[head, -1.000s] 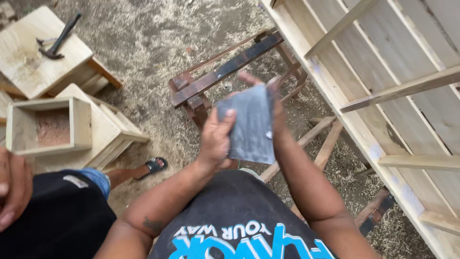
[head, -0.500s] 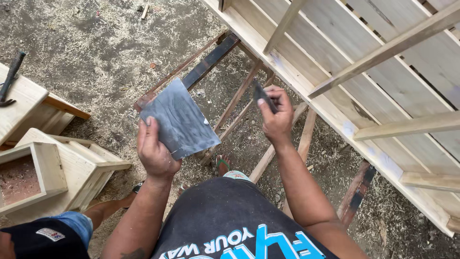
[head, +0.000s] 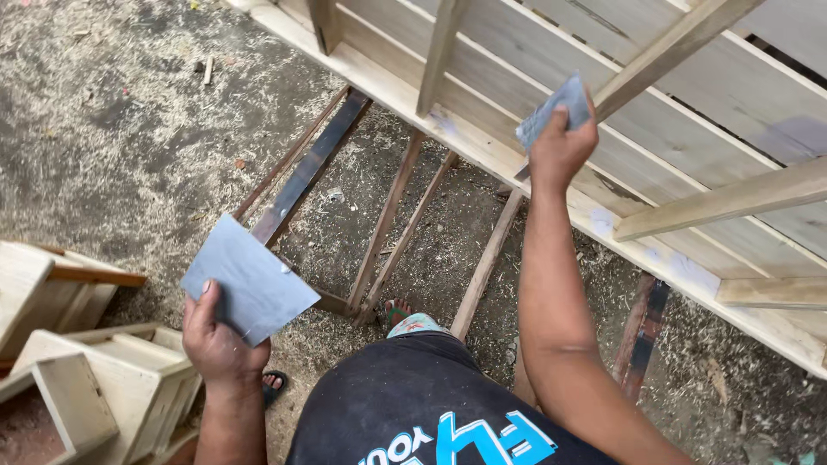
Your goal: The person uses a putty knife to apply a white filler substance to gaps and joints in a wooden frame structure. They repeatedly scoop the filler from a container and spread it onto the wood, smoothing the surface with the tool.
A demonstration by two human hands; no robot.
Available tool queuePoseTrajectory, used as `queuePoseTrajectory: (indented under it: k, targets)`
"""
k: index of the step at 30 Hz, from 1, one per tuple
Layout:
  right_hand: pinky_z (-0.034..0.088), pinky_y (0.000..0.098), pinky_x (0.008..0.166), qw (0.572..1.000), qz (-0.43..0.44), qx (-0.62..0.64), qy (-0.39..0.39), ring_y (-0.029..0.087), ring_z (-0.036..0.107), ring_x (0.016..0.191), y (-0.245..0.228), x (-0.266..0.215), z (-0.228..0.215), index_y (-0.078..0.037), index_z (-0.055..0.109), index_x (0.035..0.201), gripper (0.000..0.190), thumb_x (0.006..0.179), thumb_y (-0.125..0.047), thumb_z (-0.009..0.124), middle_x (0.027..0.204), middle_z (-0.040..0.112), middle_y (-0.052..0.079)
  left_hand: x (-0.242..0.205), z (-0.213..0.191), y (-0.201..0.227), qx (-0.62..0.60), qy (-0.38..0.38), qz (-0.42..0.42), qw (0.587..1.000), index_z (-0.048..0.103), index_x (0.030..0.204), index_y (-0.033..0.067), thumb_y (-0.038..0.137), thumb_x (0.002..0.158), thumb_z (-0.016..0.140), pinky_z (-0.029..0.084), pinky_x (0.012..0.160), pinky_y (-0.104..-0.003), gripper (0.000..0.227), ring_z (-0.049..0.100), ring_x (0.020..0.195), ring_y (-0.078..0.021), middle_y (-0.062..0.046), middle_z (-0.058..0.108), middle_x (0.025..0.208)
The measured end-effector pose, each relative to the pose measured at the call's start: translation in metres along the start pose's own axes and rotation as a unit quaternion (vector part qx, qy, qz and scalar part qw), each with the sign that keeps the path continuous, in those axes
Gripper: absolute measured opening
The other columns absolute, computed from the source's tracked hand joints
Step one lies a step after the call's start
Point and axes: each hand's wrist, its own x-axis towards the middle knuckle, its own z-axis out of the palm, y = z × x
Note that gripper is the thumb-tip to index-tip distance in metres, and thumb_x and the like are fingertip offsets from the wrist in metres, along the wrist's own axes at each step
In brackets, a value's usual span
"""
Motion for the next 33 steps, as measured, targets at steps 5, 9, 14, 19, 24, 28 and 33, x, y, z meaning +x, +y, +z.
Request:
queuePoseTrajectory:
  k: [5, 9, 14, 19, 24, 28, 33]
  targets:
    - [0.051, 0.0464, 0.101, 0.973, -0.025, -0.231, 0.006, 0.042, 0.068, 0.116, 0.008, 0.059, 0.007, 0.001, 0.054, 0.139, 0.042, 0.098, -0.004, 0.061, 0.126, 0.069, 0.026, 0.036, 0.012, -0.023, 0.004, 0.045, -0.029, 0.999, 0.048, 0.142, 0.0011, 0.017, 0.105, 0.049, 0.051, 0.109, -0.049, 0.041, 0.063, 0.122, -0.0297, -0.013, 0.062, 0.130]
    - [0.050, 0.0469, 0.102, 0.960, 0.000, -0.281, 0.008, 0.042, 0.067, 0.118, 0.006, 0.077, 0.010, -0.002, 0.051, 0.141, 0.044, 0.098, -0.002, 0.060, 0.128, 0.069, 0.025, 0.069, 0.010, -0.036, 0.020, 0.024, -0.043, 0.999, 0.049, 0.146, 0.0023, 0.017, 0.103, 0.049, 0.049, 0.111, -0.045, 0.045, 0.063, 0.123, -0.0271, -0.011, 0.062, 0.132]
    - [0.051, 0.0440, 0.102, 0.954, 0.034, -0.297, 0.022, 0.039, 0.068, 0.117, -0.001, 0.084, 0.012, -0.003, 0.055, 0.138, 0.043, 0.095, -0.001, 0.060, 0.126, 0.070, 0.023, 0.130, 0.006, -0.051, 0.046, -0.015, -0.078, 0.996, 0.050, 0.144, 0.0008, 0.017, 0.101, 0.051, 0.050, 0.108, -0.042, 0.045, 0.063, 0.120, -0.0260, -0.012, 0.062, 0.130]
    - [0.051, 0.0431, 0.102, 0.940, 0.029, -0.336, 0.054, 0.038, 0.069, 0.115, -0.004, 0.086, 0.011, -0.003, 0.059, 0.136, 0.043, 0.093, 0.000, 0.062, 0.124, 0.070, 0.022, 0.192, -0.006, -0.051, 0.045, -0.080, -0.114, 0.989, 0.053, 0.143, -0.0043, 0.013, 0.107, 0.055, 0.049, 0.108, -0.039, 0.041, 0.062, 0.119, -0.0239, -0.012, 0.063, 0.129]
    - [0.051, 0.0418, 0.101, 0.922, 0.055, -0.377, 0.073, 0.036, 0.069, 0.116, -0.005, 0.098, 0.025, -0.002, 0.061, 0.131, 0.042, 0.090, 0.000, 0.066, 0.122, 0.071, 0.021, 0.240, -0.018, -0.036, 0.049, -0.091, -0.183, 0.978, 0.053, 0.139, -0.0004, 0.012, 0.099, 0.054, 0.052, 0.102, -0.038, 0.042, 0.065, 0.114, -0.0229, -0.010, 0.065, 0.124]
    - [0.051, 0.0414, 0.100, 0.919, 0.049, -0.378, 0.100, 0.035, 0.069, 0.114, -0.005, 0.092, 0.034, -0.002, 0.064, 0.129, 0.040, 0.089, 0.002, 0.065, 0.121, 0.071, 0.021, 0.277, -0.036, -0.030, 0.067, -0.106, -0.200, 0.972, 0.054, 0.138, -0.0026, 0.011, 0.100, 0.057, 0.054, 0.099, -0.037, 0.040, 0.067, 0.109, -0.0227, -0.012, 0.066, 0.121]
    - [0.052, 0.0412, 0.100, 0.919, 0.026, -0.375, 0.117, 0.035, 0.071, 0.113, -0.015, 0.098, 0.041, 0.000, 0.067, 0.122, 0.037, 0.086, 0.003, 0.065, 0.118, 0.073, 0.021, 0.304, -0.050, -0.041, 0.063, -0.112, -0.251, 0.960, 0.060, 0.132, -0.0059, 0.013, 0.101, 0.061, 0.054, 0.093, -0.034, 0.036, 0.068, 0.100, -0.0204, -0.011, 0.070, 0.113]
